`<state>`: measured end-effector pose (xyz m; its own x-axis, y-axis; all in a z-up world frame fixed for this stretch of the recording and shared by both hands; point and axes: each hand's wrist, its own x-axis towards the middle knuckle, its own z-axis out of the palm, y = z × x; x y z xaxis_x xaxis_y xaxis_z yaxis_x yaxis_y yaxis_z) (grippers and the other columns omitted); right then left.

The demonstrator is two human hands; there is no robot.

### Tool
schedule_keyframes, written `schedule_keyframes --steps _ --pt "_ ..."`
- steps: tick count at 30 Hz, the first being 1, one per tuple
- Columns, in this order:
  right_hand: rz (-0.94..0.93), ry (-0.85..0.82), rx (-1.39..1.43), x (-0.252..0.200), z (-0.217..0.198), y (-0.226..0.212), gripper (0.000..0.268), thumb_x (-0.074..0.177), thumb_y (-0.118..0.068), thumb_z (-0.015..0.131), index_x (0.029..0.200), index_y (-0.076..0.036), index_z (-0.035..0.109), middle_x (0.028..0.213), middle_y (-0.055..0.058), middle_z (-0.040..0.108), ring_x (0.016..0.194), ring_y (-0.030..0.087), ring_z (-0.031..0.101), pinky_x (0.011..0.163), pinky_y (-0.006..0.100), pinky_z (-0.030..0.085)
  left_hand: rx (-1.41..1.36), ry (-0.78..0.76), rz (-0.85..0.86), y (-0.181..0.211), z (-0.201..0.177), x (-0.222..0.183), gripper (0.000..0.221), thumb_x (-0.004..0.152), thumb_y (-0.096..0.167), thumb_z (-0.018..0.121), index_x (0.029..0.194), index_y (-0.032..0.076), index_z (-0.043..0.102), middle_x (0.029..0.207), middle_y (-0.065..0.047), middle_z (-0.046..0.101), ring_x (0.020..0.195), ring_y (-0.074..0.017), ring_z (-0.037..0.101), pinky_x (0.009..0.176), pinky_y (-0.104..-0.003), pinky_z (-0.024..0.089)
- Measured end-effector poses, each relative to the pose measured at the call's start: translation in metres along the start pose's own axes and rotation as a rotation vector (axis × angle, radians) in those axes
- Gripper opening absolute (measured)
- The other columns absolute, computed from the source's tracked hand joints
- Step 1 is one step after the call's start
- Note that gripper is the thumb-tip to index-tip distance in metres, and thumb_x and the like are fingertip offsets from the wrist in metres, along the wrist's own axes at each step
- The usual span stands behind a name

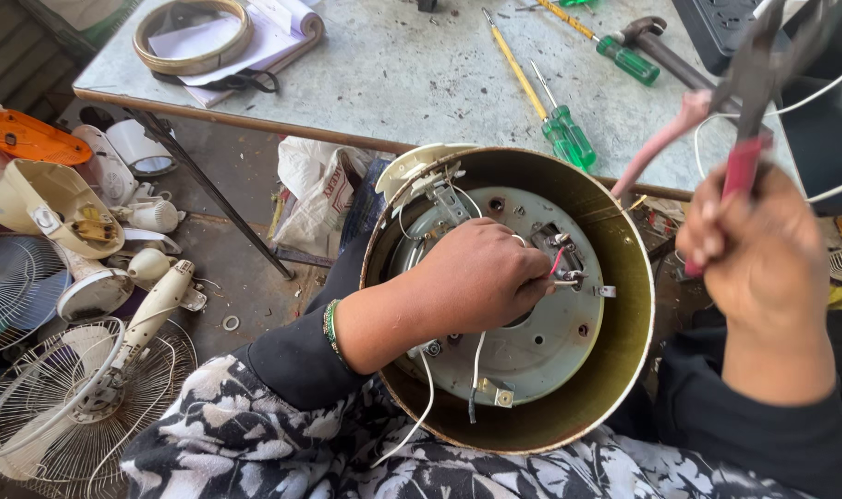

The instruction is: The person uses pliers and a screwdriver to manipulate and reconnect wires within the base of a disassembled electric water heater while the object rests on their lap.

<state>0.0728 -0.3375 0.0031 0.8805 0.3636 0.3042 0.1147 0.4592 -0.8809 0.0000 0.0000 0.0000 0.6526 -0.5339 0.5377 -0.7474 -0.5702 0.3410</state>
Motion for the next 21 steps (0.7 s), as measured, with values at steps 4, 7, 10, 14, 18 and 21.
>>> schedule_keyframes --steps 4,7,10,14,18,21 --pt "0.007 0.060 -0.010 -0.060 -0.022 0.015 0.018 0.106 -0.002 0.070 0.119 -0.003 0.058 0.092 0.012 0.056 0.073 0.018 0.056 0.064 0.032 0.043 -0.069 0.030 0.019 0.003 0.001 -0.001 0.022 0.088 0.022 0.070 0.070 0.009 0.067 0.062 -0.012 0.064 0.065 -0.0338 0.065 0.068 -0.049 0.049" --pt "-0.001 0.036 0.134 -0.074 -0.060 -0.004 0.012 0.114 -0.008 0.066 0.117 0.000 0.057 0.098 0.018 0.057 0.071 0.025 0.056 0.059 0.038 0.045 -0.073 0.019 0.016 0.003 0.002 0.000 0.022 0.087 0.022 0.070 0.071 0.009 0.067 0.063 -0.012 0.064 0.065 -0.0342 0.066 0.067 -0.050 0.049" --pt "0.032 -0.037 0.331 -0.083 -0.088 -0.014 0.020 0.117 -0.022 0.062 0.113 -0.002 0.059 0.123 0.031 0.063 0.087 0.036 0.064 0.060 0.049 0.053 -0.068 0.017 0.020 0.004 0.002 0.001 0.020 0.087 0.022 0.071 0.072 0.009 0.068 0.063 -0.012 0.064 0.066 -0.0345 0.066 0.067 -0.050 0.049" --pt "-0.033 -0.082 -0.015 -0.108 -0.080 -0.007 0.019 0.112 -0.033 0.065 0.108 -0.014 0.063 0.144 0.029 0.058 0.132 0.035 0.061 0.107 0.054 0.044 -0.056 0.010 0.025 0.005 0.000 -0.001 0.019 0.087 0.022 0.071 0.073 0.009 0.069 0.064 -0.012 0.065 0.066 -0.0346 0.066 0.068 -0.050 0.050" --pt "-0.044 -0.308 -0.265 -0.108 -0.063 -0.010 0.024 0.100 -0.040 0.074 0.107 -0.017 0.070 0.135 0.030 0.065 0.138 0.038 0.057 0.122 0.062 0.035 -0.036 -0.007 0.037 0.008 0.000 -0.003 0.019 0.087 0.021 0.071 0.072 0.009 0.069 0.063 -0.012 0.065 0.067 -0.0348 0.066 0.069 -0.050 0.050" --pt "-0.008 -0.421 -0.240 -0.112 -0.054 -0.013 0.034 0.092 -0.037 0.079 0.111 -0.010 0.071 0.139 0.035 0.062 0.138 0.042 0.051 0.118 0.068 0.033 -0.020 -0.039 0.046 0.009 0.000 -0.003 0.021 0.088 0.022 0.070 0.072 0.009 0.069 0.064 -0.012 0.065 0.068 -0.0339 0.066 0.070 -0.050 0.050"
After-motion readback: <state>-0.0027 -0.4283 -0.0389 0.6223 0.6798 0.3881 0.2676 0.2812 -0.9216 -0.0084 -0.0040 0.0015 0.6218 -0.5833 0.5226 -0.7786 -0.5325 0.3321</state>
